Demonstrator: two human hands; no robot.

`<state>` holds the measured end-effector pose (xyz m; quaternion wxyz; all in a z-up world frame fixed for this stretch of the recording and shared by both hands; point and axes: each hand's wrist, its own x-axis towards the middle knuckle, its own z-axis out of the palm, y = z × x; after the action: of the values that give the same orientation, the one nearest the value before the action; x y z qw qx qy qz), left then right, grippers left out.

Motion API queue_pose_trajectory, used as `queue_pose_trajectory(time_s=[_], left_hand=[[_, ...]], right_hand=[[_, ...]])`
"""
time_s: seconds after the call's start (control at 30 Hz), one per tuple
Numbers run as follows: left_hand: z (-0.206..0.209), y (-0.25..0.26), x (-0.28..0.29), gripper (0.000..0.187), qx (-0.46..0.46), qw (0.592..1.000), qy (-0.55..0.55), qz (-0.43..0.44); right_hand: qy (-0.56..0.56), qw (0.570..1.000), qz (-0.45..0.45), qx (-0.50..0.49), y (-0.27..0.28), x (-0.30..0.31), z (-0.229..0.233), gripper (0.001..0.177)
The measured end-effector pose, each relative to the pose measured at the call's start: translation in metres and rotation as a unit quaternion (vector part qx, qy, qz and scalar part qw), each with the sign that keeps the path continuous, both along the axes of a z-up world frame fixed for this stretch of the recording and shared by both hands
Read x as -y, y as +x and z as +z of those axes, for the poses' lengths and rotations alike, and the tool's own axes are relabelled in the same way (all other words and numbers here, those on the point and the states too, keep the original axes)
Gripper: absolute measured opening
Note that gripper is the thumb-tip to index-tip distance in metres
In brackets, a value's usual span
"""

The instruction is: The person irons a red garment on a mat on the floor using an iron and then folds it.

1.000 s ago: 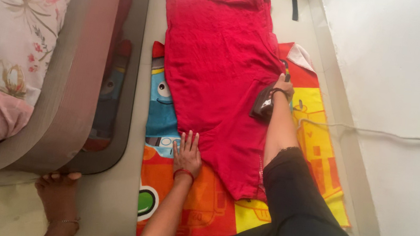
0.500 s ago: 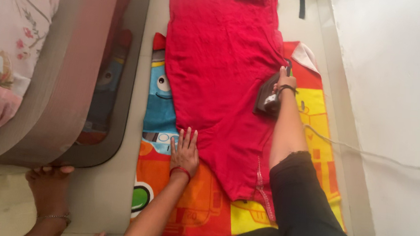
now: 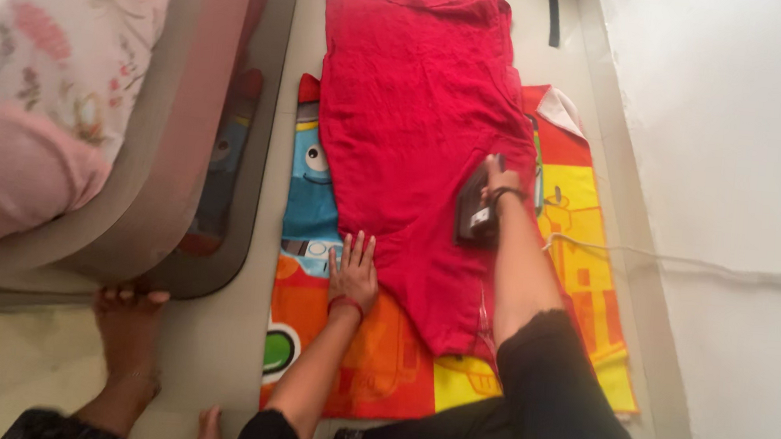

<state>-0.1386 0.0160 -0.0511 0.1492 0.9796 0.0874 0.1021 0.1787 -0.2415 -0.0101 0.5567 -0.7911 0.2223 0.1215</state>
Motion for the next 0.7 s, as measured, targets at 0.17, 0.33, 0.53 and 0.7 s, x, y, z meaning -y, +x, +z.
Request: queue_pose_trajectory(time_s=[0.17, 0.33, 0.53, 0.7], left_hand=[[-0.022, 0.005, -0.011, 0.060, 0.028, 0.997, -0.069, -0.014], [-0.021, 0.021, -0.039, 0.063, 0.047, 0.971, -0.225, -0.066], [-0.009, 0.023, -0.064, 0.043, 0.010, 0.935, -0.312, -0.165], [-0.006, 0.041, -0.050, 0.030, 0.021, 0.939, -0.329, -0.098]], right_hand=[[-0.021, 0.999, 0.033, -0.006, -0.106, -0.025, 0.002, 0.068], [0.006, 0.996, 0.080, -0.026, -0.209, -0.028, 0.011, 0.062], [-0.003, 0.993, 0.118, -0.028, -0.271, -0.015, 0.044, 0.058], [0.006, 0.993, 0.115, -0.012, -0.268, 0.003, 0.082, 0.056]])
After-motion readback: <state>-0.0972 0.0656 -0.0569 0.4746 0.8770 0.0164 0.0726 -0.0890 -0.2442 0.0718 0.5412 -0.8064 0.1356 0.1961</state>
